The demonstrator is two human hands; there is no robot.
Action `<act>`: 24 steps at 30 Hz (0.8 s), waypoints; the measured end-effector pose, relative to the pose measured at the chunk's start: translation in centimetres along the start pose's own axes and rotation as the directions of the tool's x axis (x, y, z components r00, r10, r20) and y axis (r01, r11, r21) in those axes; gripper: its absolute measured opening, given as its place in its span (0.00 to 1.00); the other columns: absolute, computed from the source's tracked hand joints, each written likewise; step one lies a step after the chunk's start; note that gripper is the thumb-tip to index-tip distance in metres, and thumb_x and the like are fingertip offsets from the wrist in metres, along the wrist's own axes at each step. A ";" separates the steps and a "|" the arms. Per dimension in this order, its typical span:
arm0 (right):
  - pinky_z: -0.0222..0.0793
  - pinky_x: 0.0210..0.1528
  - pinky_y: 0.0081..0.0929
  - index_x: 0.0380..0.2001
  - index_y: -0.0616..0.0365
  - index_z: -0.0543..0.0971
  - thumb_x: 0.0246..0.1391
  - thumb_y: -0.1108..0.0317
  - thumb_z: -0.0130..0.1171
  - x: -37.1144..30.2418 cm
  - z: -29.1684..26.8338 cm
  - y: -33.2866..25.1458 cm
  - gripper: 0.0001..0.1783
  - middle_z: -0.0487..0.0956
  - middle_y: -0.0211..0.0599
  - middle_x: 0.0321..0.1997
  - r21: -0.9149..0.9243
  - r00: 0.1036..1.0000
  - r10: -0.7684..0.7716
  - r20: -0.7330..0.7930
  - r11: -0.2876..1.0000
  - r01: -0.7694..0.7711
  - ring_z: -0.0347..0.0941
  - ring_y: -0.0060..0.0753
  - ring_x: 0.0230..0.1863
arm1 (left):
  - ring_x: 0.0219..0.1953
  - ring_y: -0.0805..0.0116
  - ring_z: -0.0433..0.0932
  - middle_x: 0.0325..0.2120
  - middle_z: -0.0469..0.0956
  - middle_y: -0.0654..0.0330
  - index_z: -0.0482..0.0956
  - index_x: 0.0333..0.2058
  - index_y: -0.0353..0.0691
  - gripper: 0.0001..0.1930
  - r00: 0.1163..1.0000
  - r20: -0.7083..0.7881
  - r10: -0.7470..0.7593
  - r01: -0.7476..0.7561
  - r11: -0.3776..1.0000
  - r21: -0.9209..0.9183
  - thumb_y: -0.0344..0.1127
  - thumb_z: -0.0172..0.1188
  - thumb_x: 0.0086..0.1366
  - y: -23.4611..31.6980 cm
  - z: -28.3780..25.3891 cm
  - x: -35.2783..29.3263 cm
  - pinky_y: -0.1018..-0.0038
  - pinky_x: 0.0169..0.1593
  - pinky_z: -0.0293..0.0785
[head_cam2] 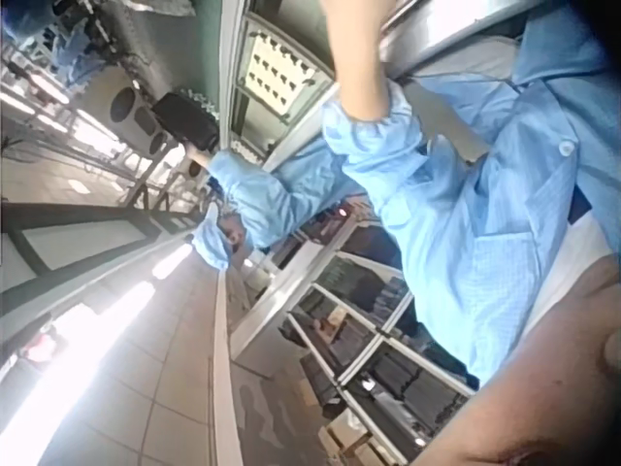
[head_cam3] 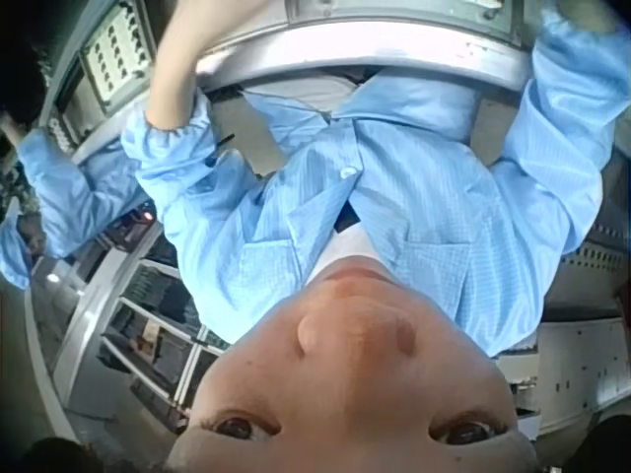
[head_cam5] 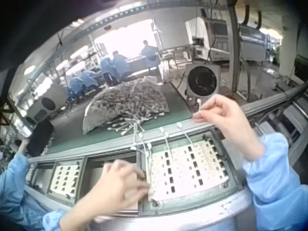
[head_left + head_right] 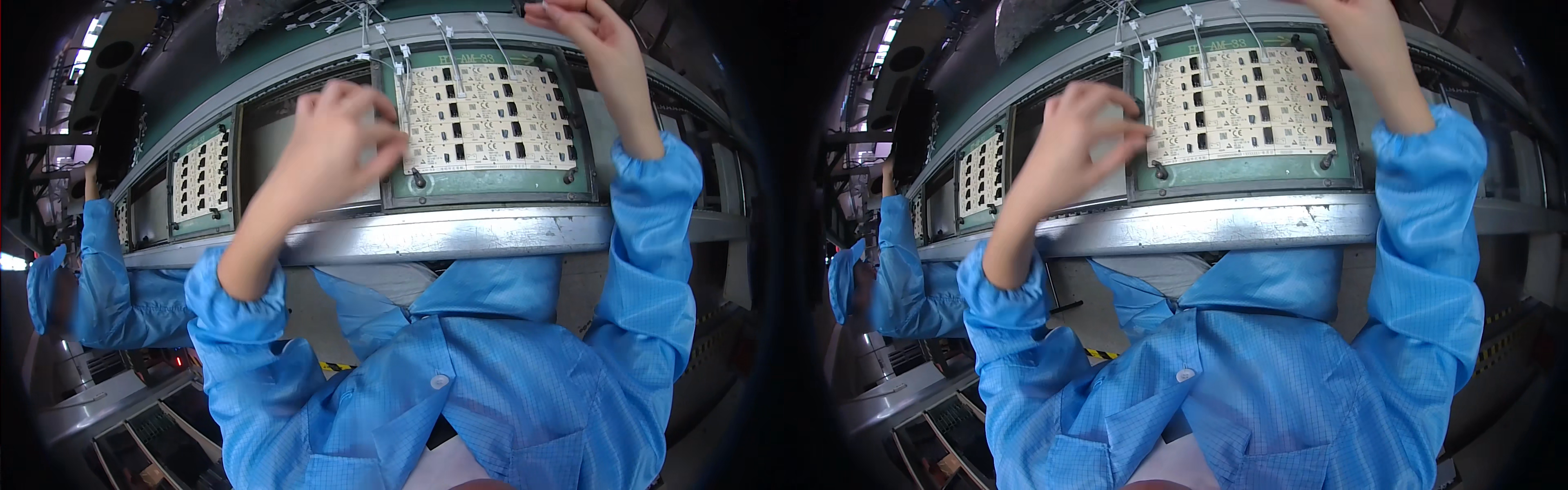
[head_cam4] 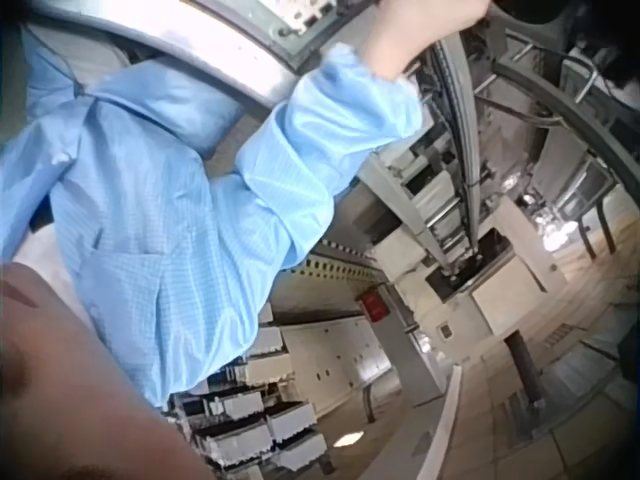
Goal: Manually inserting components and wiring a circuit board on an electronics assembly line.
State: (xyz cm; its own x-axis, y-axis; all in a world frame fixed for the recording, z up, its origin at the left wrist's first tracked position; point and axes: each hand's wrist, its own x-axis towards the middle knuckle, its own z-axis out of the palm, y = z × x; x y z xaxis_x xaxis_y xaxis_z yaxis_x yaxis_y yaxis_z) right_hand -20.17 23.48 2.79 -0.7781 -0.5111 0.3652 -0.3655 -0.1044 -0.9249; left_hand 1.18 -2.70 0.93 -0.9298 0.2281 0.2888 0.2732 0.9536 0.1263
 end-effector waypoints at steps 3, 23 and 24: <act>0.77 0.50 0.25 0.45 0.61 0.79 0.68 0.70 0.57 -1.6 -0.3 1.9 0.07 0.87 0.40 0.47 -0.274 0.981 -0.126 0.145 0.948 0.162 0.83 0.26 0.51 | 0.50 0.56 0.76 0.43 0.81 0.63 0.87 0.42 0.50 0.09 0.969 -0.198 -0.146 0.156 0.987 0.040 0.39 0.65 0.64 -5.8 0.5 3.6 0.55 0.52 0.66; 0.65 0.31 0.19 0.36 0.64 0.85 0.55 0.76 0.67 -4.7 5.6 2.5 0.05 0.77 0.32 0.32 -0.467 0.916 0.045 0.399 0.870 0.161 0.71 0.20 0.29 | 0.42 0.63 0.80 0.30 0.81 0.63 0.85 0.34 0.49 0.03 0.994 -0.072 -0.083 0.098 0.965 0.242 0.36 0.63 0.63 -7.4 1.9 6.4 0.59 0.50 0.63; 0.65 0.31 0.18 0.36 0.64 0.85 0.55 0.77 0.67 -4.7 5.5 2.5 0.05 0.78 0.32 0.32 -0.459 0.917 0.050 0.397 0.876 0.151 0.71 0.20 0.28 | 0.42 0.63 0.80 0.30 0.81 0.63 0.85 0.34 0.49 0.03 0.994 -0.070 -0.086 0.101 0.965 0.240 0.36 0.63 0.63 -7.6 2.0 6.1 0.59 0.50 0.63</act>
State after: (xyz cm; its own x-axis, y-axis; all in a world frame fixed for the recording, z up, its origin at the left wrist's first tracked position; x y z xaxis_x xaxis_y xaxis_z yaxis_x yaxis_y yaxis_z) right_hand -14.60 20.88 -1.82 -0.5289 -0.8120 0.2467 -0.6717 0.2228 -0.7066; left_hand -7.03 -8.15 -0.13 -0.9304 0.1306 0.3426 0.1108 0.9909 -0.0768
